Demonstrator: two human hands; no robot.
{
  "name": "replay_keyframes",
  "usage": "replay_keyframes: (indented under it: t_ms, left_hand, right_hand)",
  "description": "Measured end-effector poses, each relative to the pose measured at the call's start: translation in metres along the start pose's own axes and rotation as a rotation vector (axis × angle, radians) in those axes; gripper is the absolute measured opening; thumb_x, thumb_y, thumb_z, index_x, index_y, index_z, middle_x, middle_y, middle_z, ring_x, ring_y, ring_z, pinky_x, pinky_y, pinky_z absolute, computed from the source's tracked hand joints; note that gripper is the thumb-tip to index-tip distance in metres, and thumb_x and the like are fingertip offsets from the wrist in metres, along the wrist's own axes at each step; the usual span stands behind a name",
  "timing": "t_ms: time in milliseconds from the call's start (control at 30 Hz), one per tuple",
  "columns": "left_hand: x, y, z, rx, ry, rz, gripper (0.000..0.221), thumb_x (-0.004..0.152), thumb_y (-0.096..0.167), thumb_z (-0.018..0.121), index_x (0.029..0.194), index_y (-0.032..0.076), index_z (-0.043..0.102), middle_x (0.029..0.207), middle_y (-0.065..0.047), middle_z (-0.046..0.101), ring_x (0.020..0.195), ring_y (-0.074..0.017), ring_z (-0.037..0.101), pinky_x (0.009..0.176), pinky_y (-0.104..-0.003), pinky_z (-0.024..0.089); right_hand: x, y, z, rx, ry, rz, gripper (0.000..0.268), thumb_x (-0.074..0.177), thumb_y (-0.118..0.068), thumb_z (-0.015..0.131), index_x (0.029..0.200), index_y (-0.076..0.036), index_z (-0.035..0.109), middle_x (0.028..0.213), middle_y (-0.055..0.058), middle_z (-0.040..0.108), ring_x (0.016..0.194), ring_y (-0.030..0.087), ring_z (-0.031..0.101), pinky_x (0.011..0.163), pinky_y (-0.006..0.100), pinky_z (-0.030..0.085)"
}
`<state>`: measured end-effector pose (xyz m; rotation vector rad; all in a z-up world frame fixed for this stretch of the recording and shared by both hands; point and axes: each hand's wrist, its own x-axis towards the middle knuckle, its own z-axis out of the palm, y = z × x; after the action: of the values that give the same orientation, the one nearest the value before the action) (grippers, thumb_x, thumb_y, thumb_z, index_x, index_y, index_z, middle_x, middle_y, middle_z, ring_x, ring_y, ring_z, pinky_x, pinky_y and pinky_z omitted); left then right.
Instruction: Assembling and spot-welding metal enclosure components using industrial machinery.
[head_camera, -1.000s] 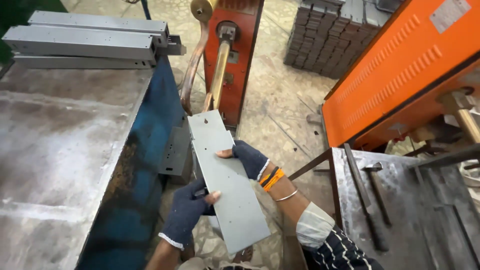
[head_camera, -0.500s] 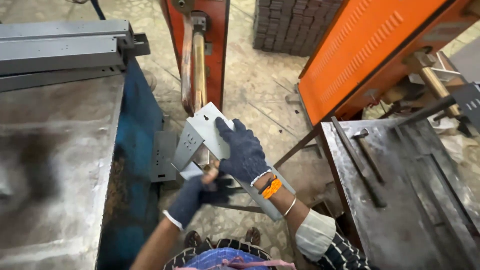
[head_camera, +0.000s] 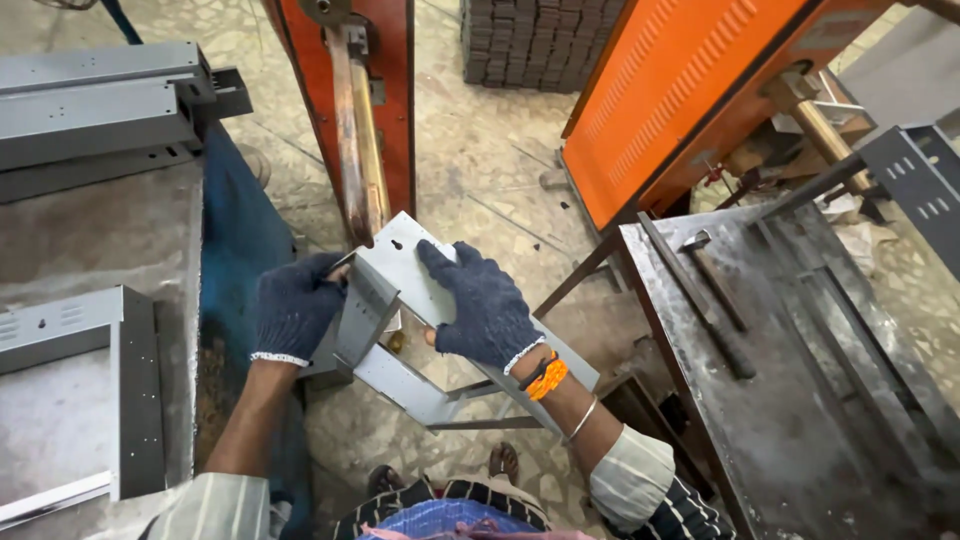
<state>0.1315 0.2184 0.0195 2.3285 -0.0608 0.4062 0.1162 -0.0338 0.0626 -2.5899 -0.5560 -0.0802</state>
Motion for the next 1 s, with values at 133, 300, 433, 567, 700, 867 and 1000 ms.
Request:
replay_keyframes:
  t_ms: [133, 300, 433, 567, 700, 867, 1000]
  left_hand:
    - [-0.009, 0.001, 0.007, -0.055, 0.046, 0.036, 0.023, 0.091, 0.025, 0.074, 0.109, 0.013, 0.08, 0.092, -0.017, 0.073, 0.082, -0.0335, 0.071, 0.069, -0.042, 0.053]
    - [-0.006, -0.005, 0.007, -0.416, -0.031, -0.009, 0.03, 0.094, 0.021, 0.071, 0.122, 0.01, 0.076, 0.083, -0.01, 0.067, 0.075, -0.0206, 0.063, 0.069, -0.035, 0.05]
    - [-0.004, -0.008, 0.011, -0.415, -0.024, 0.032, 0.031, 0.096, 0.018, 0.07, 0.125, 0.008, 0.075, 0.092, -0.008, 0.067, 0.081, -0.0162, 0.062, 0.071, -0.031, 0.05]
    - [-0.003, -0.025, 0.039, -0.532, -0.052, -0.042, 0.035, 0.098, 0.019, 0.07, 0.129, 0.004, 0.071, 0.101, -0.008, 0.074, 0.088, -0.0107, 0.066, 0.078, -0.028, 0.054]
    - [-0.003, -0.019, 0.058, -0.728, -0.041, -0.195, 0.046, 0.09, 0.019, 0.077, 0.131, 0.0, 0.066, 0.109, -0.008, 0.074, 0.094, -0.0098, 0.067, 0.081, -0.029, 0.056]
    - [-0.001, -0.003, 0.05, -0.698, -0.031, -0.182, 0.047, 0.086, 0.019, 0.082, 0.126, -0.002, 0.07, 0.104, -0.006, 0.076, 0.092, -0.0102, 0.067, 0.081, -0.028, 0.057]
    - [0.003, 0.004, 0.044, -0.753, -0.076, -0.228, 0.045, 0.085, 0.021, 0.082, 0.123, -0.001, 0.071, 0.099, -0.004, 0.074, 0.087, -0.0083, 0.065, 0.077, -0.027, 0.057]
  right_hand:
    - [0.0, 0.0, -0.003, -0.012, -0.01, -0.033, 0.11, 0.055, -0.039, 0.089, 0.154, -0.021, 0.044, 0.143, 0.033, 0.05, 0.12, 0.047, 0.057, 0.1, 0.05, 0.048]
    - [0.004, -0.004, -0.012, -0.022, -0.05, -0.033, 0.107, 0.056, -0.039, 0.088, 0.152, -0.02, 0.046, 0.142, 0.032, 0.051, 0.114, 0.046, 0.059, 0.096, 0.05, 0.049]
    - [0.006, 0.002, -0.005, -0.032, -0.049, -0.054, 0.106, 0.057, -0.04, 0.088, 0.152, -0.02, 0.046, 0.141, 0.032, 0.051, 0.115, 0.046, 0.06, 0.096, 0.05, 0.05]
    - [0.004, 0.005, 0.001, -0.041, -0.015, -0.06, 0.107, 0.056, -0.04, 0.088, 0.153, -0.021, 0.046, 0.141, 0.033, 0.051, 0.114, 0.048, 0.06, 0.096, 0.051, 0.05]
    - [0.0, 0.0, 0.004, -0.01, 0.052, -0.049, 0.106, 0.057, -0.041, 0.088, 0.153, -0.022, 0.046, 0.14, 0.031, 0.053, 0.111, 0.047, 0.061, 0.095, 0.051, 0.05]
    - [-0.005, -0.01, 0.016, 0.006, 0.155, -0.012, 0.102, 0.059, -0.041, 0.086, 0.152, -0.023, 0.048, 0.139, 0.028, 0.056, 0.11, 0.044, 0.062, 0.094, 0.05, 0.052]
    - [-0.006, -0.016, 0.022, -0.025, 0.229, 0.029, 0.101, 0.057, -0.04, 0.086, 0.15, -0.021, 0.05, 0.138, 0.03, 0.055, 0.109, 0.044, 0.062, 0.093, 0.05, 0.052]
